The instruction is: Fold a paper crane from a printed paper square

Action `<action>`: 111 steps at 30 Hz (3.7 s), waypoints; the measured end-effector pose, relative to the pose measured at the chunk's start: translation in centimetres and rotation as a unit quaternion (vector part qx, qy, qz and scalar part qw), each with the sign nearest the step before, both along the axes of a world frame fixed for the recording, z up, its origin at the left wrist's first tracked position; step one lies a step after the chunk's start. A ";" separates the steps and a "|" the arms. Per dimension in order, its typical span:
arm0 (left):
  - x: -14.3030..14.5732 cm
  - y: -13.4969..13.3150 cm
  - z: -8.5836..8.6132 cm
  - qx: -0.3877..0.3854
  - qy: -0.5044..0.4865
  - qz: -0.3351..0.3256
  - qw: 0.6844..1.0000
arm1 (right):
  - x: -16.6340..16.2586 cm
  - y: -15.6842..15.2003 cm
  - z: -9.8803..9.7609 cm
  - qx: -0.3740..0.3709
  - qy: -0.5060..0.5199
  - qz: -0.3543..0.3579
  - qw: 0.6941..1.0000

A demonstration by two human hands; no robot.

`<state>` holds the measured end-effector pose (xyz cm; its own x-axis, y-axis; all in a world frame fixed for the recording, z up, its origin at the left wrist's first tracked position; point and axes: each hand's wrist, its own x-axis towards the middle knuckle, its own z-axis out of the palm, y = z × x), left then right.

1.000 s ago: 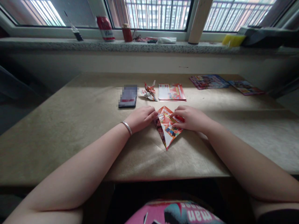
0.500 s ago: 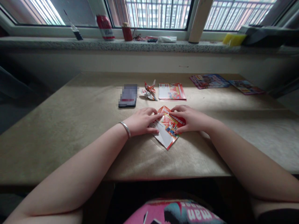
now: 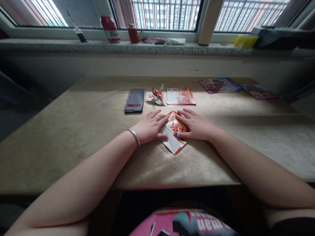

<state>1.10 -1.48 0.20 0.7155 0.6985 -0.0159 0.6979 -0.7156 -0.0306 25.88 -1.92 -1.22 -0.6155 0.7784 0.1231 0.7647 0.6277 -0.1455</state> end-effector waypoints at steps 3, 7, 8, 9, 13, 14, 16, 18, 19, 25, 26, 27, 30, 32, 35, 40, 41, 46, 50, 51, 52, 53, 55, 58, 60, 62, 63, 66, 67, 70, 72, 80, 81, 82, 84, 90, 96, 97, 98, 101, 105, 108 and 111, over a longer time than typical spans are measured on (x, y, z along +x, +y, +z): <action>0.0 0.3 0.1 0.034 -0.013 0.002 0.999 | -0.3 0.0 0.2 0.017 0.013 -0.008 1.000; -0.1 0.7 0.3 0.074 -0.041 -0.033 0.996 | -0.1 0.1 0.7 0.008 0.062 0.065 0.996; -0.1 0.7 0.3 0.078 -0.045 -0.036 0.995 | 0.1 0.1 0.8 -0.003 0.070 0.076 0.995; -0.1 0.6 0.3 0.080 -0.047 -0.035 0.995 | 0.3 0.1 1.0 -0.012 0.076 0.080 0.994; 0.3 0.0 0.3 0.052 -0.040 -0.029 0.997 | 1.0 0.0 1.8 -0.046 0.072 0.097 0.992; 0.4 -0.1 0.3 0.034 -0.035 -0.031 0.998 | 1.1 0.0 2.0 -0.054 0.070 0.106 0.990; 0.6 -0.4 0.3 -0.009 -0.020 -0.028 0.999 | 1.2 -0.1 2.5 -0.067 0.068 0.122 0.988; 0.7 -0.5 0.2 -0.044 -0.001 -0.015 0.999 | 1.2 -0.1 2.9 -0.077 0.066 0.138 0.985; 0.7 -0.5 0.1 -0.053 0.004 -0.008 0.999 | 1.1 -0.2 3.0 -0.081 0.063 0.145 0.984; 0.6 -0.3 0.1 -0.046 -0.014 0.019 0.999 | 0.9 -0.4 3.0 -0.058 0.063 0.154 0.984; 0.6 -0.3 0.1 -0.044 -0.015 0.019 0.999 | 1.0 -0.4 2.9 -0.055 0.065 0.155 0.984; 0.7 -0.4 0.1 -0.040 -0.014 0.021 0.999 | 1.0 -0.4 2.9 -0.053 0.064 0.155 0.984; 0.8 -0.7 0.1 -0.021 -0.009 0.042 0.999 | 1.2 -0.2 2.8 -0.016 0.048 0.135 0.989; 1.0 -0.9 0.2 -0.001 -0.009 0.064 0.998 | 1.3 -0.1 2.8 0.038 0.032 0.107 0.993; 1.1 -0.9 0.1 0.029 -0.017 0.074 0.997 | 1.6 0.3 2.6 0.092 0.010 0.067 0.993; 1.2 -0.5 -0.4 0.018 -0.032 -0.005 0.999 | 2.2 0.7 2.3 0.057 0.003 0.069 0.996; 1.2 -0.4 -0.5 0.013 -0.032 -0.021 0.999 | 2.2 0.7 2.4 0.047 0.002 0.074 0.996; 1.1 -0.2 -0.7 0.016 -0.042 -0.047 0.998 | 2.0 0.4 2.9 0.006 0.012 0.073 0.997; 1.2 -0.2 -0.5 0.012 -0.036 -0.044 0.998 | 1.8 0.4 2.7 0.007 0.011 0.056 0.998; 1.2 -0.2 -0.4 0.010 -0.035 -0.043 0.998 | 1.9 0.5 2.6 0.011 0.009 0.051 0.999; 1.2 -0.2 -0.4 0.007 -0.035 -0.041 0.999 | 1.9 0.6 2.5 0.015 0.009 0.044 0.999; 1.3 -0.2 -0.4 0.005 -0.035 -0.040 0.999 | 2.0 0.6 2.4 0.017 0.010 0.035 0.999; 1.3 -0.3 -0.4 0.004 -0.038 -0.042 0.998 | 2.0 0.8 2.1 0.017 0.023 0.010 1.000; 1.3 -0.4 -0.5 0.002 -0.046 -0.040 0.998 | 2.0 0.9 1.7 0.002 0.058 -0.042 0.997; 1.3 -0.5 -0.6 -0.003 -0.046 -0.029 0.999 | 1.8 0.9 1.4 -0.004 0.084 -0.089 0.992; 1.3 -0.6 -0.7 -0.006 -0.044 -0.020 0.999 | 1.6 1.0 1.2 -0.007 0.107 -0.136 0.985; 1.3 -0.6 -0.7 -0.007 -0.044 -0.016 0.999 | 1.4 1.0 1.1 -0.010 0.116 -0.153 0.981; 1.4 -0.6 -0.7 -0.008 -0.047 -0.011 0.999 | 1.1 1.0 1.0 -0.011 0.147 -0.191 0.970; 1.5 -0.6 -0.7 -0.009 -0.048 -0.010 0.999 | 1.0 1.0 1.0 -0.012 0.157 -0.200 0.967; 1.6 -0.7 -0.7 -0.007 -0.050 -0.004 0.999 | 0.8 0.9 1.0 -0.042 0.180 -0.212 0.960; 1.7 -0.8 -0.8 -0.004 -0.052 0.004 0.999 | 0.8 0.9 1.1 -0.070 0.202 -0.206 0.955; 1.7 -0.9 -0.8 -0.004 -0.046 0.016 0.999 | 0.9 0.9 1.0 -0.109 0.327 -0.193 0.919; 1.6 -1.0 -0.9 -0.002 -0.045 0.017 0.999 | 0.9 0.8 1.0 -0.112 0.340 -0.194 0.913; 1.6 -1.0 -0.9 -0.001 -0.044 0.019 0.999 | 0.8 0.8 1.0 -0.115 0.350 -0.195 0.909; 1.7 -1.0 -0.9 0.002 -0.041 0.025 0.999 | 0.6 0.6 1.0 -0.117 0.360 -0.195 0.905; 1.9 -1.5 -0.8 0.018 -0.036 0.038 0.998 | 0.2 0.1 1.3 -0.108 0.326 -0.191 0.920; 2.0 -2.0 -0.5 0.039 -0.035 0.042 0.998 | 0.5 0.5 1.0 -0.097 0.284 -0.154 0.941; 2.0 -2.0 -0.4 0.042 -0.037 0.040 0.998 | 0.5 0.7 0.8 -0.094 0.284 -0.159 0.941; 2.1 -2.0 -0.4 0.044 -0.039 0.039 0.997 | 0.6 0.9 0.7 -0.088 0.285 -0.166 0.940; 2.1 -1.8 -0.3 0.031 -0.049 0.029 0.998 | 0.6 1.4 0.3 -0.063 0.280 -0.188 0.939; 2.0 -1.5 -0.2 -0.012 -0.063 0.010 0.998 | 0.7 1.8 -0.1 -0.049 0.299 -0.182 0.935; 2.0 -1.6 -0.1 -0.020 -0.052 0.014 0.998 | 0.8 1.7 0.0 -0.053 0.313 -0.180 0.931; 1.9 -1.7 -0.1 -0.012 -0.042 0.003 0.999 | 0.7 1.4 0.2 -0.049 0.319 -0.178 0.930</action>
<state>3.03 -3.15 0.10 0.7104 0.7034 0.0263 0.7020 -0.7107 0.0453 26.61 -0.48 -0.99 -0.1432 0.9458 0.2915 0.6598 0.3108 -0.6841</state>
